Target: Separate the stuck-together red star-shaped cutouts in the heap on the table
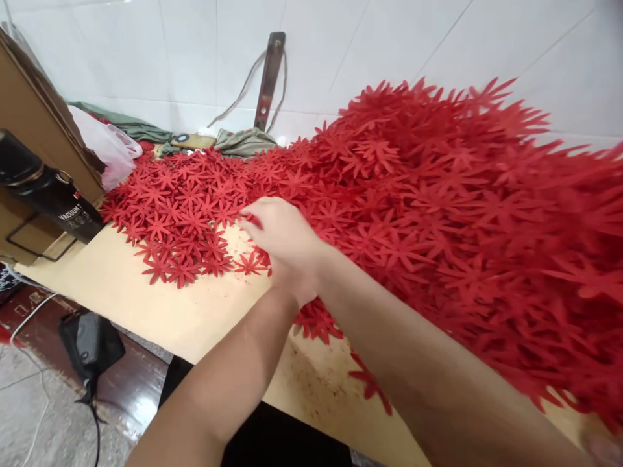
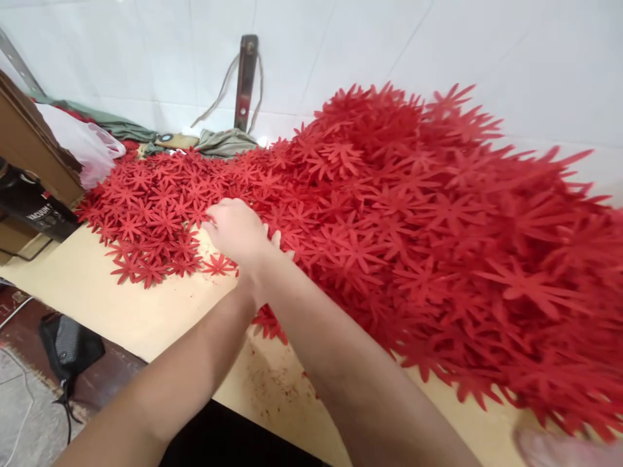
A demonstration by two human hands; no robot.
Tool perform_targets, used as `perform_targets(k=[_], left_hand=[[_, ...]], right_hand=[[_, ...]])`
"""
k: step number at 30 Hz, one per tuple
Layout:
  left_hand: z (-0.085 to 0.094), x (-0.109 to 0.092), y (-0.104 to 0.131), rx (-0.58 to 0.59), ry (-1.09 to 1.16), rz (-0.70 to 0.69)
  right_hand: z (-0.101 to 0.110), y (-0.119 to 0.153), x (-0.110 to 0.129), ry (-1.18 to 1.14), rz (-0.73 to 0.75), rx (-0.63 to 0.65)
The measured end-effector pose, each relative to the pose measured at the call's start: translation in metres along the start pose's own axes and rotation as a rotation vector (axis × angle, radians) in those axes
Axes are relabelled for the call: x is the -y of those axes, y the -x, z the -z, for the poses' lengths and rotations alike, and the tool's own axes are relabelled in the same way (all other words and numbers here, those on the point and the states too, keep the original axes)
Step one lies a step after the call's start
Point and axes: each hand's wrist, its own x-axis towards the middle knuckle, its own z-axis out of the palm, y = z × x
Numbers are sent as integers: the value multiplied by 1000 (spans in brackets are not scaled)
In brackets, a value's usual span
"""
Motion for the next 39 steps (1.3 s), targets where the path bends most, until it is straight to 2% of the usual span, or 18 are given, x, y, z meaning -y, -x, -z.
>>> perform_targets(k=[2, 5, 7, 10, 14, 18, 23, 27, 32, 39], left_hand=[[-5, 2, 5, 2, -33, 17], [-4, -8, 12, -18, -97, 51], [-2, -15, 13, -31, -99, 58], [-3, -17, 10, -21, -107, 42], [-9, -9, 4, 2, -113, -15], [-6, -2, 0, 3, -101, -69], [2, 4, -6, 3, -97, -30], [6, 2, -6, -7, -88, -46], [12, -8, -4, -151, -79, -74], [20, -12, -11, -199, 8, -63]], right_hand=[[-21, -29, 14, 81, -49, 56], [-50, -56, 20, 139, -197, 79], [-63, -65, 17, 131, -272, 107], [-71, -68, 9, 93, -284, 115], [-66, -67, -3, 22, -281, 14], [-52, -67, -8, -87, -308, -120], [-38, -67, -4, -216, -318, -212], [-35, -67, 3, -310, -309, -218], [-36, -67, 15, -257, -339, -209], [-29, -68, 32, -305, -303, -254]])
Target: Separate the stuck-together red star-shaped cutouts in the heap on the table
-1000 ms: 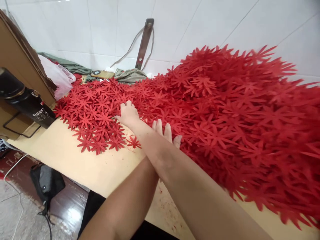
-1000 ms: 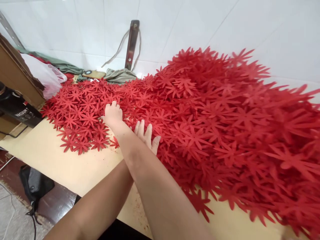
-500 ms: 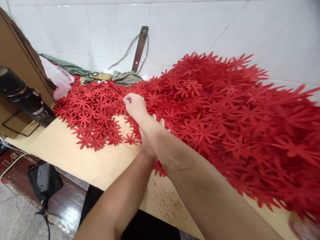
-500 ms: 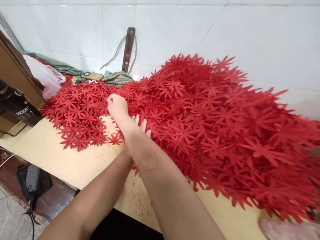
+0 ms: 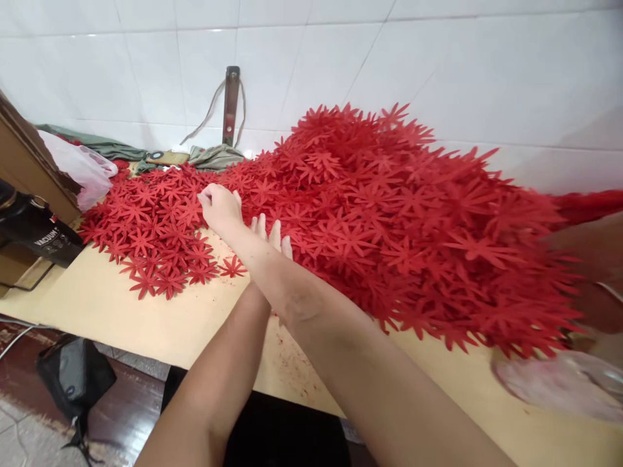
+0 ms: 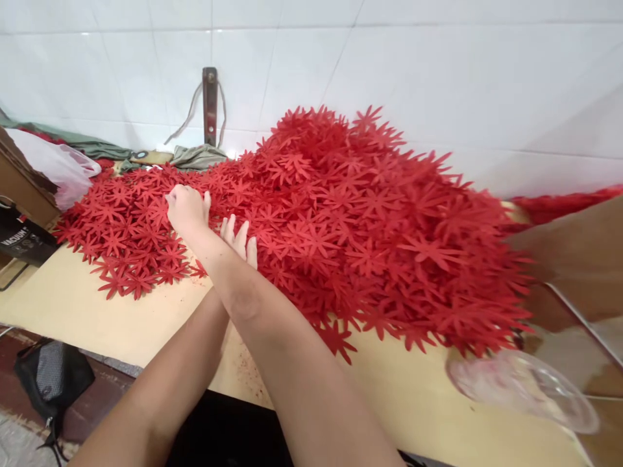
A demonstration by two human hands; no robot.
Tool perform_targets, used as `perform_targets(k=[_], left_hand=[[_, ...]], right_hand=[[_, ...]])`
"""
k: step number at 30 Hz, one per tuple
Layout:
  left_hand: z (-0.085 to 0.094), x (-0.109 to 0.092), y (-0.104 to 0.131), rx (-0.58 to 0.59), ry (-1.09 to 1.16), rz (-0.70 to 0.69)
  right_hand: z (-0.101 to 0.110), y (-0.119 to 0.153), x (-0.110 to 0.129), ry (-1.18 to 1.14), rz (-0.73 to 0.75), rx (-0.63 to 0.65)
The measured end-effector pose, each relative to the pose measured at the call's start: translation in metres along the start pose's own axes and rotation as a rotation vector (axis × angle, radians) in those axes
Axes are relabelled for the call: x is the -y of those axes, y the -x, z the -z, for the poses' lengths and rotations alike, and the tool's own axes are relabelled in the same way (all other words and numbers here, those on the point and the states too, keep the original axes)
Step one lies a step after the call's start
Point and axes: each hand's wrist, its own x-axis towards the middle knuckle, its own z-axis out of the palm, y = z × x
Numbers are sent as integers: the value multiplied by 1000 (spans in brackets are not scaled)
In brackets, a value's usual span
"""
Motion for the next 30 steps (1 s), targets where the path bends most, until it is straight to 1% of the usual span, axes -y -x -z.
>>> perform_targets(k=[2, 3, 4, 7, 9, 10, 11, 12, 14, 16, 17, 18, 20, 22, 24, 26, 27, 30], left_hand=[[5, -1, -4, -17, 87, 21], [8, -1, -8, -32, 166, 56], [11, -1, -11, -50, 282, 120], [19, -4, -23, -101, 650, 353], [25, -9, -28, -135, 862, 490], [29, -13, -29, -128, 968, 551], [33, -18, -29, -90, 1091, 615], [38, -24, -28, -18, 1223, 683], [48, -39, -22, 175, 1391, 723], [57, -55, -13, 300, 1447, 730], [60, -63, -8, 323, 1453, 729], [62, -71, -3, 323, 1450, 735], [63, -85, 8, 295, 1433, 744], [61, -96, 19, 262, 1424, 741], [58, -104, 28, 239, 1416, 735], [57, -109, 34, 220, 1387, 756], [57, -110, 36, 212, 1365, 775], [59, -111, 40, 229, 1300, 812]], right_hand=[[5, -1, 2, -94, 3, 12], [9, 0, 2, -143, 5, 5], [16, 1, 0, -187, 11, -20], [47, 14, -14, -266, 70, -188], [74, 32, -30, -274, 131, -335], [86, 43, -38, -259, 151, -403], [96, 56, -45, -232, 161, -459], [104, 70, -51, -193, 164, -488], [112, 98, -61, -87, 175, -463], [111, 121, -66, 10, 180, -403], [109, 131, -68, 34, 167, -400], [107, 138, -69, 48, 155, -411], [106, 149, -68, 65, 129, -474], [109, 156, -66, 78, 95, -548], [114, 160, -63, 38, 34, -630], [122, 163, -61, -133, -35, -674], [126, 164, -61, -269, -68, -660], [139, 164, -59, -685, -171, -507]])
